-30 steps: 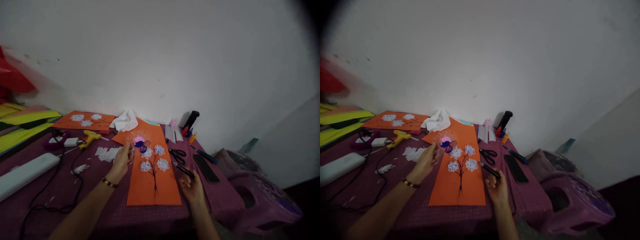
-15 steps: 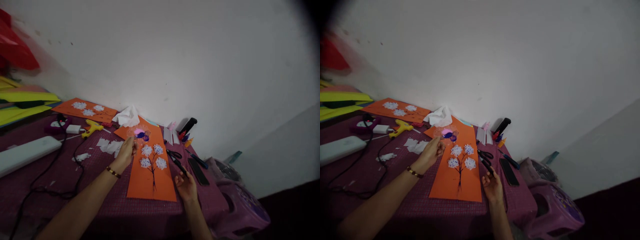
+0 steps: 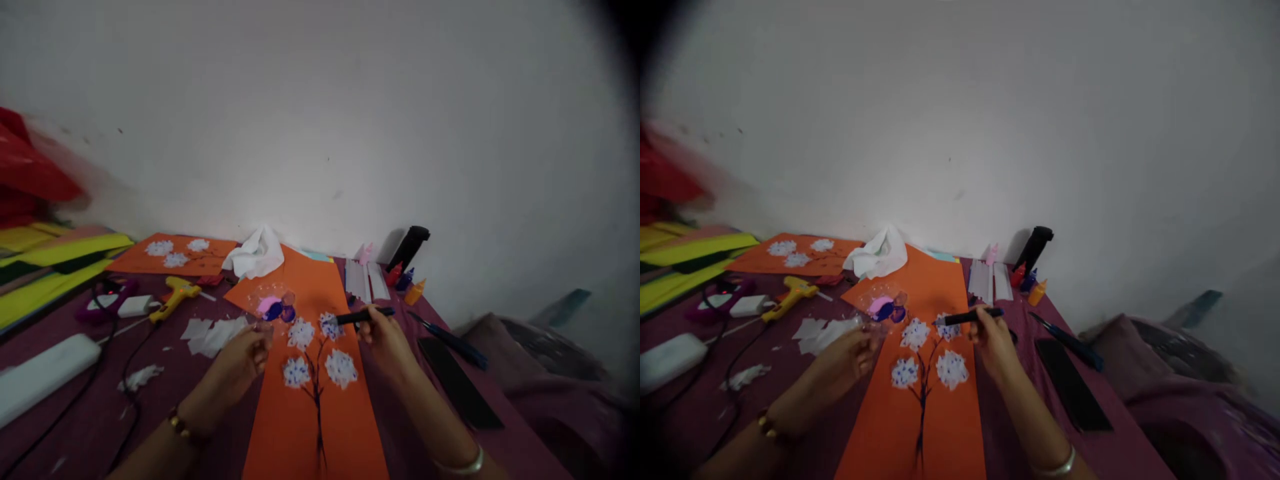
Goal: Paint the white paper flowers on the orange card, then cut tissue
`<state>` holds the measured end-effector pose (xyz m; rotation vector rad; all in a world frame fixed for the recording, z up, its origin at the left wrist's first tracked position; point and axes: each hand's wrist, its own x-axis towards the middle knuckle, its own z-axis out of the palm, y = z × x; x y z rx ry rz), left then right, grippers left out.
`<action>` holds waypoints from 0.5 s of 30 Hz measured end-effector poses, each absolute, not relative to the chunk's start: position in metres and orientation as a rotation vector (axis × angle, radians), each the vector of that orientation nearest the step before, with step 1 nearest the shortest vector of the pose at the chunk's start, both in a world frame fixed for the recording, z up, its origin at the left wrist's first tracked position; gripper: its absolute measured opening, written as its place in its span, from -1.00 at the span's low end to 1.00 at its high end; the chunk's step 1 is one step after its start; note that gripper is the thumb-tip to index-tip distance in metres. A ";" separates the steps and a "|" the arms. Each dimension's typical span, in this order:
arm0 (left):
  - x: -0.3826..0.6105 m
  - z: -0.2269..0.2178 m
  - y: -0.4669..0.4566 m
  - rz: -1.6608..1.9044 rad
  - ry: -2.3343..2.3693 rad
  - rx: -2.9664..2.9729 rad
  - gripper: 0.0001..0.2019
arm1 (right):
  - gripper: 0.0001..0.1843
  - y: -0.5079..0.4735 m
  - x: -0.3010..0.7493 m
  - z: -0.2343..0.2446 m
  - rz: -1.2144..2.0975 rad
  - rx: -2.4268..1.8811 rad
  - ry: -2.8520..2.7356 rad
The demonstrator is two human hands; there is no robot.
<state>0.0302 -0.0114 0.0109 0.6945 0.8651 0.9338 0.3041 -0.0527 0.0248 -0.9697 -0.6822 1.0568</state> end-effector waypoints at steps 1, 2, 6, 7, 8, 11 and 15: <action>0.032 0.012 -0.006 0.920 0.875 0.656 -0.83 | -0.71 -0.045 0.303 0.025 1.054 -0.971 -0.714; 0.035 0.012 0.000 0.923 0.893 0.634 -0.82 | -0.71 -0.039 0.302 0.026 1.041 -0.977 -0.760; 0.049 0.002 0.017 1.026 0.941 0.703 -0.73 | -0.75 -0.026 0.306 0.020 0.906 -1.002 -0.961; 0.052 -0.003 0.018 1.045 0.951 0.750 -0.72 | -0.77 -0.026 0.308 0.016 0.874 -1.009 -0.977; 0.053 -0.009 0.017 1.058 0.968 0.798 -0.73 | -0.79 -0.026 0.309 0.011 0.856 -1.021 -0.972; 0.052 -0.020 0.012 1.055 1.035 0.917 -0.80 | -0.84 -0.029 0.314 -0.006 0.815 -1.082 -0.929; 0.046 -0.019 0.012 1.027 1.012 0.887 -0.85 | -0.88 -0.032 0.317 -0.021 0.735 -1.131 -0.923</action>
